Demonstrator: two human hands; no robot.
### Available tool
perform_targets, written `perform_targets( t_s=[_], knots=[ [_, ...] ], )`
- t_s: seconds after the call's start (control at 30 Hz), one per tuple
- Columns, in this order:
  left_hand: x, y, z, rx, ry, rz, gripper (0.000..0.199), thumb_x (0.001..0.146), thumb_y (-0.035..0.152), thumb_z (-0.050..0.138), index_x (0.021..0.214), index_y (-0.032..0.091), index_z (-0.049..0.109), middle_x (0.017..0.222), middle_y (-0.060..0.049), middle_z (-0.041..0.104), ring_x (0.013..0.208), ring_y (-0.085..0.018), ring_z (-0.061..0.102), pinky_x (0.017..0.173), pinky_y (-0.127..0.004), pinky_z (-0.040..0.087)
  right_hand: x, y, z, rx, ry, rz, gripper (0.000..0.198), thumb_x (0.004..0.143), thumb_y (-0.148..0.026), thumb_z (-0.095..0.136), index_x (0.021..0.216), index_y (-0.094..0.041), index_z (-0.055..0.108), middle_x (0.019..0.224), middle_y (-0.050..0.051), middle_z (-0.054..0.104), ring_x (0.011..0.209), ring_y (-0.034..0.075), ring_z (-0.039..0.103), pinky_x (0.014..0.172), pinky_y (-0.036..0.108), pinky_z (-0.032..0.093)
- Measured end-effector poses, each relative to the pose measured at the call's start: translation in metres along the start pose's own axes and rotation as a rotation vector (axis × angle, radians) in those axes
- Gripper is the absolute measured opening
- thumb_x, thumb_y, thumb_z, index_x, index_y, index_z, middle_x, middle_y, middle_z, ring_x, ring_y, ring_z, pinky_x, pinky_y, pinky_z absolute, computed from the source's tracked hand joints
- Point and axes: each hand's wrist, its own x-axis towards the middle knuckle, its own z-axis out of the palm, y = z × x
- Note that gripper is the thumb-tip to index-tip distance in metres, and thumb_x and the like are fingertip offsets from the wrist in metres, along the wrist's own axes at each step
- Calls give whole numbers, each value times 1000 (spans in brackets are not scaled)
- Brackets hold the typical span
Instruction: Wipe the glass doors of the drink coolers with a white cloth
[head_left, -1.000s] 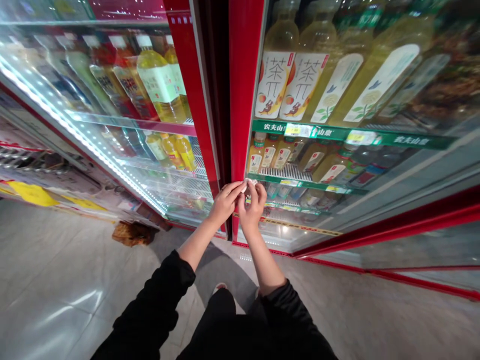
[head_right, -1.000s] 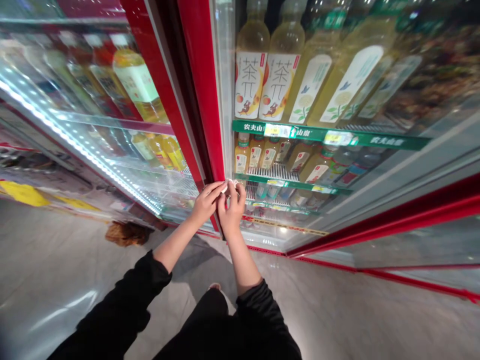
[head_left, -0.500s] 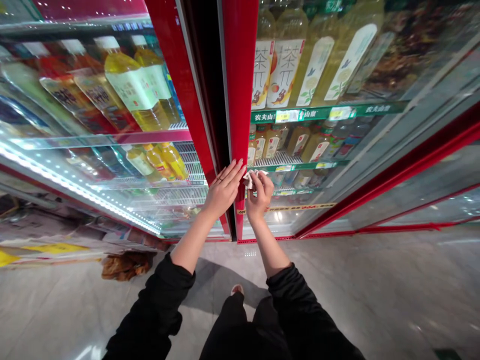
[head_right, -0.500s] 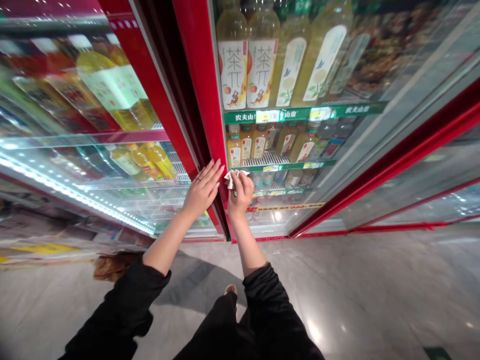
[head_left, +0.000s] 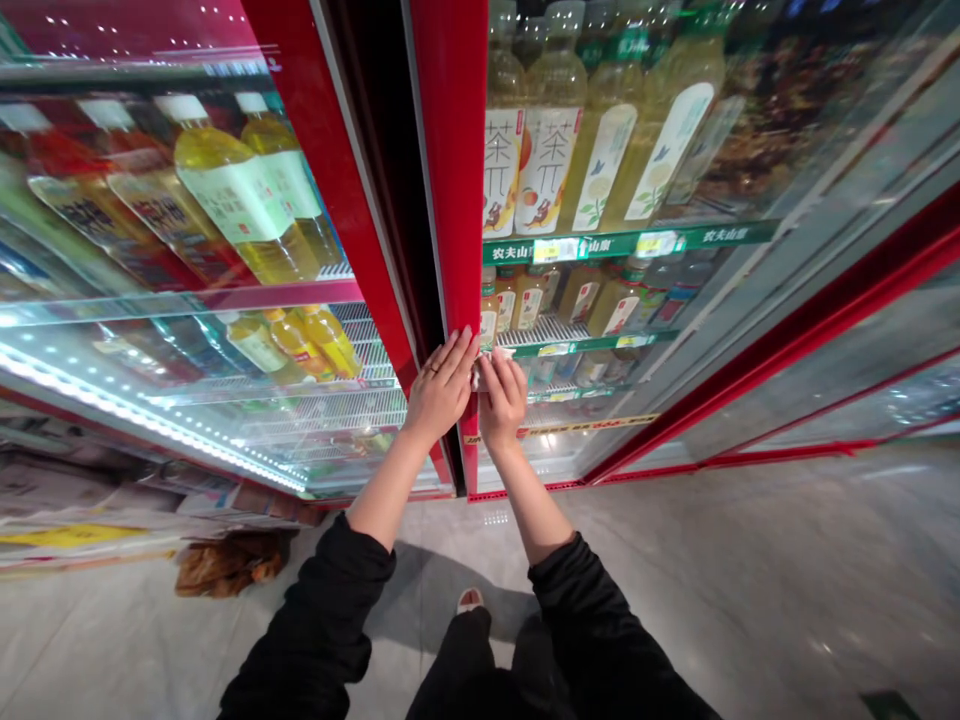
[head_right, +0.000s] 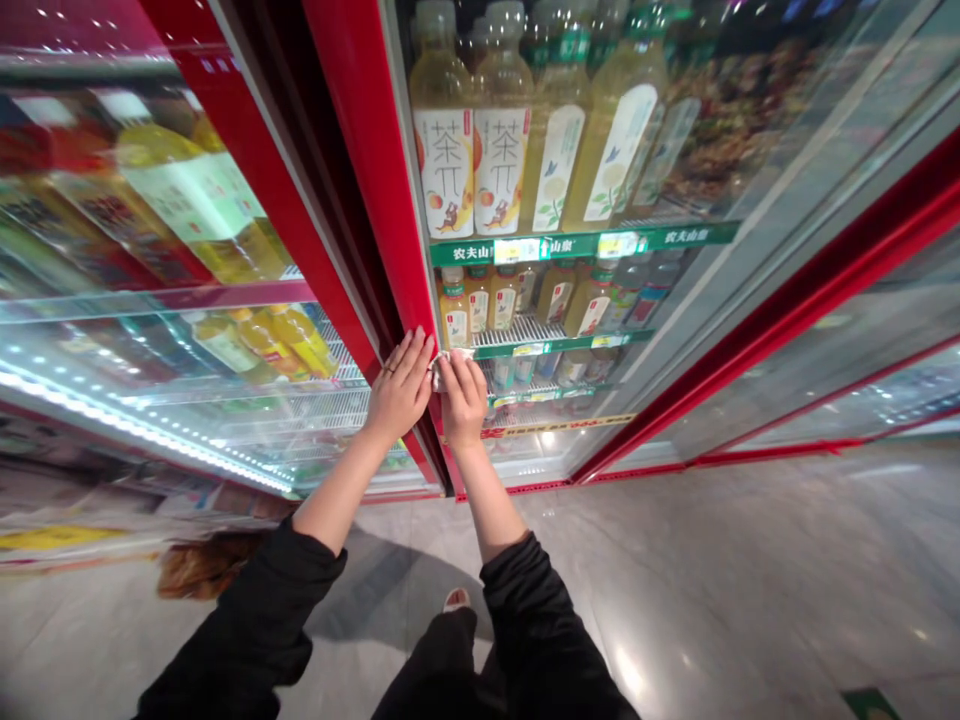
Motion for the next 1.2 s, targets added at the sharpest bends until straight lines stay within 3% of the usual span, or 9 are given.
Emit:
perform_targets(
  t_s=[0.2,0.37,0.43,0.57,0.63,0.8,0.87,1.1,1.2],
  knots=[
    [-7,-8,21,-18,-40,33,79,109,8,46,181,27,20,176,-6,50,165,-23,45,141,-40,34,-37,20,-13,-62,-141,-99,39,117,-28,48,131,-23,83,132,11,85,129,22,77,113,41,65],
    [-9,-7,34,-46,63,28,80,110,14,48,181,26,16,181,-7,41,169,-26,34,141,-43,33,-32,22,0,-68,67,98,38,117,-28,49,140,-24,79,140,13,81,131,28,76,110,50,65],
    [-10,-9,37,-74,98,46,78,110,18,47,181,26,16,182,-7,37,171,-26,30,142,-44,32,-32,18,9,-70,88,95,38,117,-29,51,142,-25,78,141,13,81,131,28,76,110,50,65],
    [-16,-16,48,-138,80,23,72,110,22,46,180,26,26,181,-6,41,171,-27,28,143,-46,27,-48,28,4,-45,-169,-48,36,117,-30,53,139,-29,80,134,7,85,122,23,79,110,40,66],
    [-19,-18,58,-143,86,-6,70,110,23,47,178,26,30,179,-5,45,171,-27,27,144,-46,24,-54,39,-5,-33,-207,-97,35,116,-29,54,139,-30,80,132,6,85,120,21,80,109,37,66],
    [-24,-13,87,-108,223,-75,67,111,24,46,177,29,34,174,-3,52,173,-26,20,146,-49,13,-37,47,-8,-175,186,35,35,114,-24,57,140,-29,79,147,13,78,130,30,76,106,49,68],
    [-24,-11,96,-71,271,-99,66,112,27,45,177,28,34,173,-5,54,174,-26,16,147,-51,11,-26,41,0,-161,230,28,36,112,-21,58,141,-30,78,149,12,76,134,31,74,108,52,68],
    [-24,-10,101,-8,340,-120,66,113,34,40,179,30,29,177,-2,50,175,-25,12,147,-50,15,-43,48,-5,75,-73,-227,37,113,-21,60,145,-32,74,136,2,84,126,21,79,114,39,67],
    [-23,-11,99,-84,299,-147,68,110,34,44,178,29,32,177,-3,49,175,-30,16,146,-56,17,-50,62,-16,1,-20,-185,38,113,-19,61,147,-32,74,137,4,83,127,22,79,113,38,66]
  ],
)
